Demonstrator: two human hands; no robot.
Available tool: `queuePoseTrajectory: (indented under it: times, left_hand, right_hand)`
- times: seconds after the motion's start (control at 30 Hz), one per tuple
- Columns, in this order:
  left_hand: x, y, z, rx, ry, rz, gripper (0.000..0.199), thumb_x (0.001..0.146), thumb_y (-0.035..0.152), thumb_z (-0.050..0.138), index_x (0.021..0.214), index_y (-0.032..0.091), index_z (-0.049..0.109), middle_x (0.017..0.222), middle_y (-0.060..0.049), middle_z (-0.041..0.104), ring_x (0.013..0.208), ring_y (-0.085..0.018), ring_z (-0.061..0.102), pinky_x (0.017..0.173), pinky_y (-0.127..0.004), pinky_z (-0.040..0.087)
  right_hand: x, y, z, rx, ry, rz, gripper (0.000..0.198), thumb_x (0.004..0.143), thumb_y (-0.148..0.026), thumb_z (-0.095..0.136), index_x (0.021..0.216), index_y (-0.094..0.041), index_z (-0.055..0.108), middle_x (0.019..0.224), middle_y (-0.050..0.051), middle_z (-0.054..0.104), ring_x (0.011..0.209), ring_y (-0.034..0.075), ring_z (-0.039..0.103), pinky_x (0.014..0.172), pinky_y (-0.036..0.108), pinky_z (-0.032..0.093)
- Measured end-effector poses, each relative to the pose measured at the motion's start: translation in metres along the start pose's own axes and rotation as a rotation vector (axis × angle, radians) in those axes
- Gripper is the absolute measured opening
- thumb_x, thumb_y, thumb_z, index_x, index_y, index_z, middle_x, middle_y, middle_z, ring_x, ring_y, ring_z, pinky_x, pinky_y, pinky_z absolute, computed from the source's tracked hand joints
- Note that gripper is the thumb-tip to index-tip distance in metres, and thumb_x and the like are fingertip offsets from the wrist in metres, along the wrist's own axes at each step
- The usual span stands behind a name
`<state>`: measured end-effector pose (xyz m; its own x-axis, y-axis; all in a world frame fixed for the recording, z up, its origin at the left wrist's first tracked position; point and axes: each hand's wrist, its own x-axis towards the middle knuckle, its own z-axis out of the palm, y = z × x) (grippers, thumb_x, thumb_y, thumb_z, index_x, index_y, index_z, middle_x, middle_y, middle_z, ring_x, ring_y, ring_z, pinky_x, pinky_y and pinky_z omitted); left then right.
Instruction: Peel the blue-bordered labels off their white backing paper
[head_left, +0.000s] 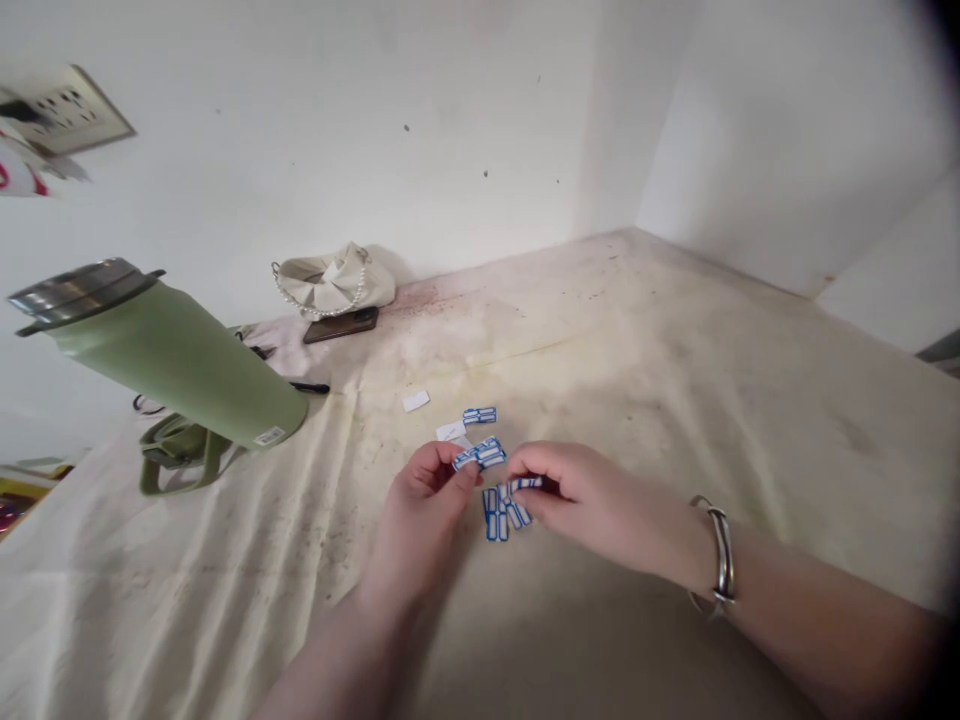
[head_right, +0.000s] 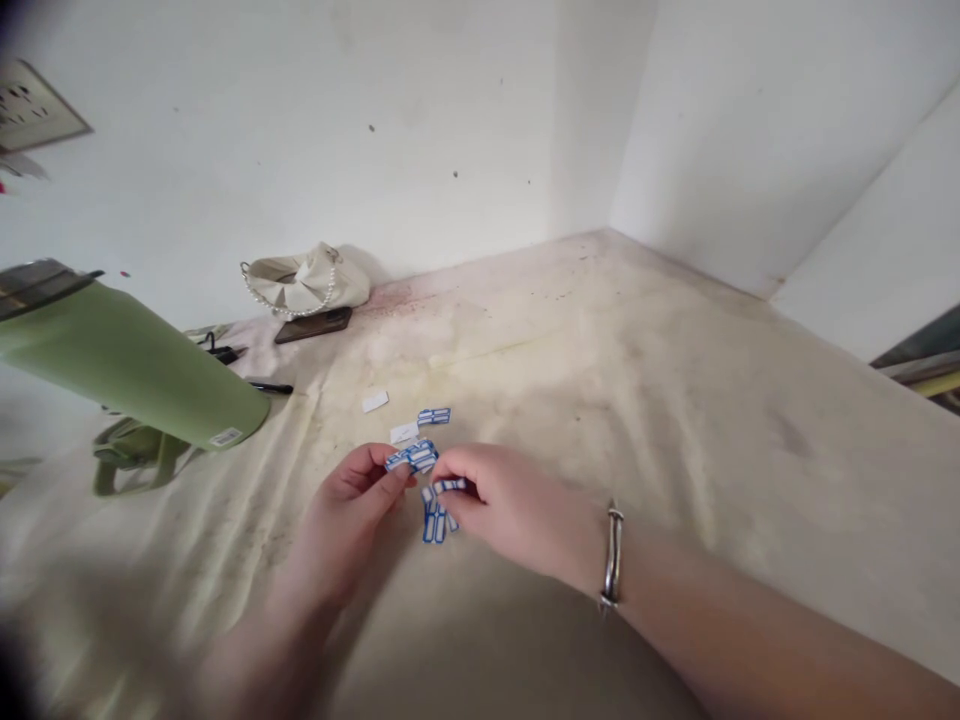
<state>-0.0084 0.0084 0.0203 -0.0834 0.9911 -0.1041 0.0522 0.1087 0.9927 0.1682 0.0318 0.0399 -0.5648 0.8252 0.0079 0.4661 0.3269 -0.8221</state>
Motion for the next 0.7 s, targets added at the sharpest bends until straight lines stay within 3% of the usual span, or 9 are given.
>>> queuePoseTrajectory:
  times: [0.1,0.37,0.7]
  left_hand:
    - [-0.003,0.001,0.004,0.024,-0.088,-0.018,0.011,0.078,0.026,0.061,0.078,0.016,0.057,0.069,0.001,0.059,0.063,-0.01,0.05,0.058,-0.02,0.039]
    - [-0.008,0.0,0.004,0.047,-0.23,-0.029,0.009,0.076,0.024,0.064,0.078,0.016,0.06,0.069,0.001,0.06,0.063,-0.01,0.051,0.059,-0.021,0.039]
    - [-0.009,0.002,0.005,0.02,-0.211,-0.014,0.008,0.072,0.024,0.068,0.075,0.018,0.062,0.067,0.001,0.06,0.061,-0.011,0.051,0.058,-0.021,0.039]
  right_hand:
    - [0.0,0.002,0.004,-0.034,-0.01,0.035,0.008,0.078,-0.024,0.056,0.073,-0.019,0.06,0.062,-0.004,0.059,0.054,0.009,0.048,0.049,0.02,0.032]
    - [0.002,0.007,0.007,-0.098,0.048,0.096,0.015,0.074,-0.028,0.061,0.065,-0.018,0.057,0.059,-0.004,0.059,0.053,0.009,0.048,0.048,0.021,0.03]
    - [0.004,0.01,0.002,-0.075,0.074,0.115,0.015,0.068,-0.028,0.067,0.07,-0.019,0.056,0.062,-0.003,0.057,0.055,0.01,0.048,0.049,0.021,0.032]
